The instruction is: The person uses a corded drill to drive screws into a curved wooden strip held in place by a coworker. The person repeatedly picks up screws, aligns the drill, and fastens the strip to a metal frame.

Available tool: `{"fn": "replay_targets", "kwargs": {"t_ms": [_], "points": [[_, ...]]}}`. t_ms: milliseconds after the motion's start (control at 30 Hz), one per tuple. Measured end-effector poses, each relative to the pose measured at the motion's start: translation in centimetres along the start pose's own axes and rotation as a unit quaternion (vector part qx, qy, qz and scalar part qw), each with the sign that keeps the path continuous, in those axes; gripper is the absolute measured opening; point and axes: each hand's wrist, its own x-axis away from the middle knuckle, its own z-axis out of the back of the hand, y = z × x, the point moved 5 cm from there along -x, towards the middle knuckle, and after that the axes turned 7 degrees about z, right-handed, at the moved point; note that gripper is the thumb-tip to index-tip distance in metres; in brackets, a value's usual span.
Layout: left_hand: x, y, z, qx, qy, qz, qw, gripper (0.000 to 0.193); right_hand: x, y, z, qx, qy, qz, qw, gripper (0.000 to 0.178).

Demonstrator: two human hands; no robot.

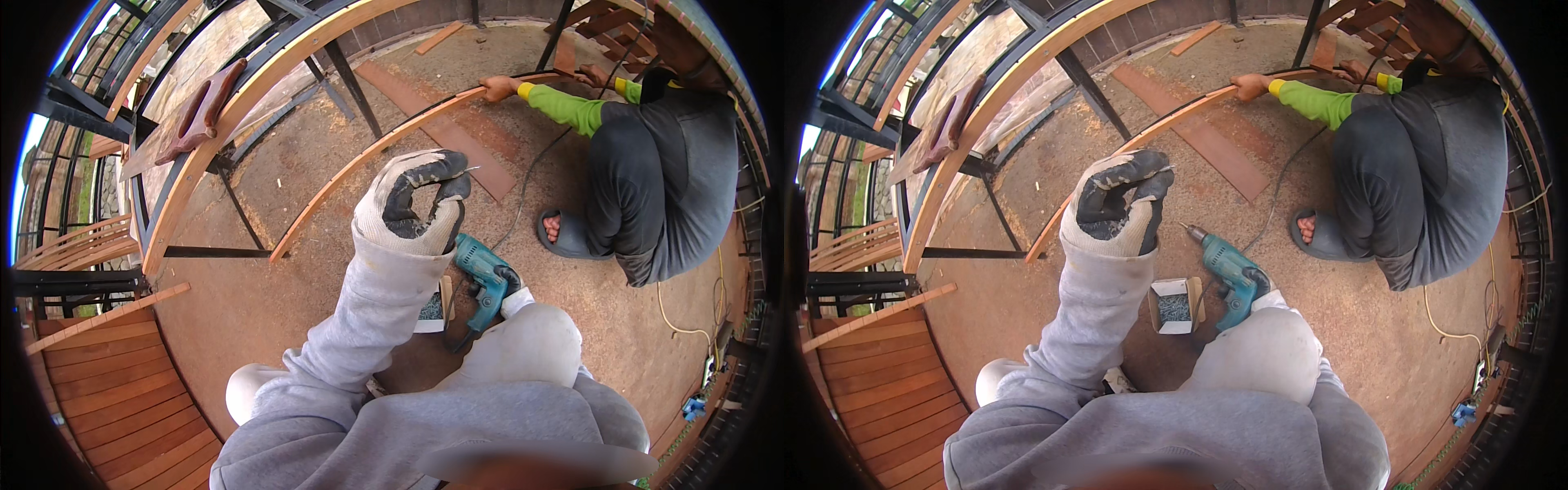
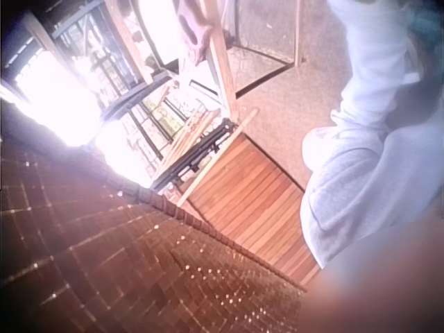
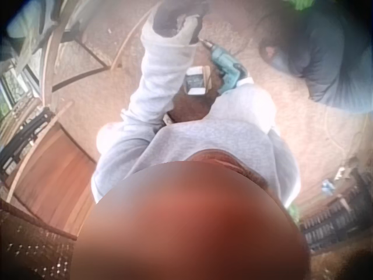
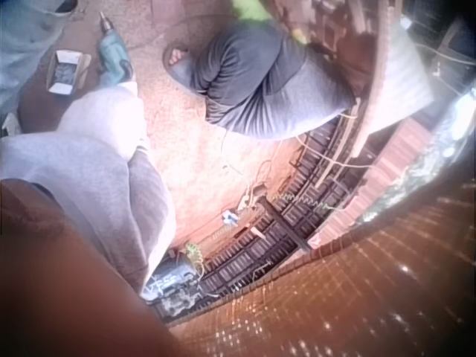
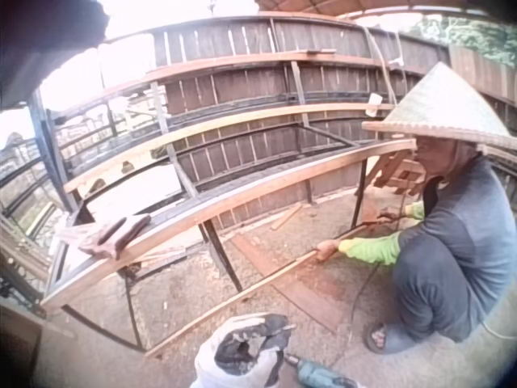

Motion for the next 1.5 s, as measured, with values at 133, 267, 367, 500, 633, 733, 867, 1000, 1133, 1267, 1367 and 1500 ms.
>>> {"fn": "replay_targets", "kwargs": {"t_ms": [133,267,367,500,633,733,867,1000,1133,1267,1367,1500], "points": [[-0.4,0.5,-0.2,-0.036,-0.008,-0.026,0.999,0.027,-0.1,0.0,-0.1,-0.001,-0.003,-0.001,1.000,0.071],[-0.4,0.5,-0.3,-0.061,-0.007,-0.030,0.998,0.027,-0.1,0.0,0.0,0.000,-0.002,0.000,1.000,0.070],[-0.4,0.4,-0.3,-0.068,-0.015,-0.020,0.997,0.028,-0.2,0.0,0.0,-0.002,-0.004,-0.002,1.000,0.070],[-0.2,0.2,-0.2,-0.062,-0.017,-0.013,0.998,0.028,-0.2,0.3,0.1,-0.001,-0.004,-0.004,1.000,0.070],[-0.1,0.1,-0.4,-0.039,-0.018,-0.015,0.999,0.028,-0.3,0.4,0.2,-0.001,-0.004,-0.006,1.000,0.069],[-0.1,0.2,-0.4,-0.036,-0.019,-0.002,0.999,0.028,-0.2,0.5,0.2,-0.001,-0.005,-0.005,1.000,0.069],[-0.1,0.1,-0.4,-0.043,-0.018,0.010,0.999,0.028,-0.4,0.3,0.2,0.000,-0.008,-0.005,1.000,0.069],[-0.2,0.0,-0.4,-0.026,-0.023,0.038,0.999,0.025,-0.5,0.3,0.3,-0.001,-0.010,-0.008,1.000,0.068],[-0.7,-2.3,-1.4,0.028,-0.086,0.103,0.991,0.023,-0.4,0.0,1.0,-0.002,-0.008,-0.003,1.000,0.068],[-0.8,-11.7,-0.6,-0.010,-0.084,0.239,0.967,0.021,-0.2,0.7,0.0,-0.043,-0.027,-0.010,0.999,0.067],[1.6,-19.0,4.2,-0.307,-0.021,0.301,0.902,0.024,-0.2,0.4,-1.5,-0.063,-0.060,-0.004,0.996,0.068],[6.7,-28.3,15.4,-0.497,0.076,0.383,0.775,0.032,0.5,0.6,-1.3,-0.076,0.015,-0.015,0.997,0.069]]}}
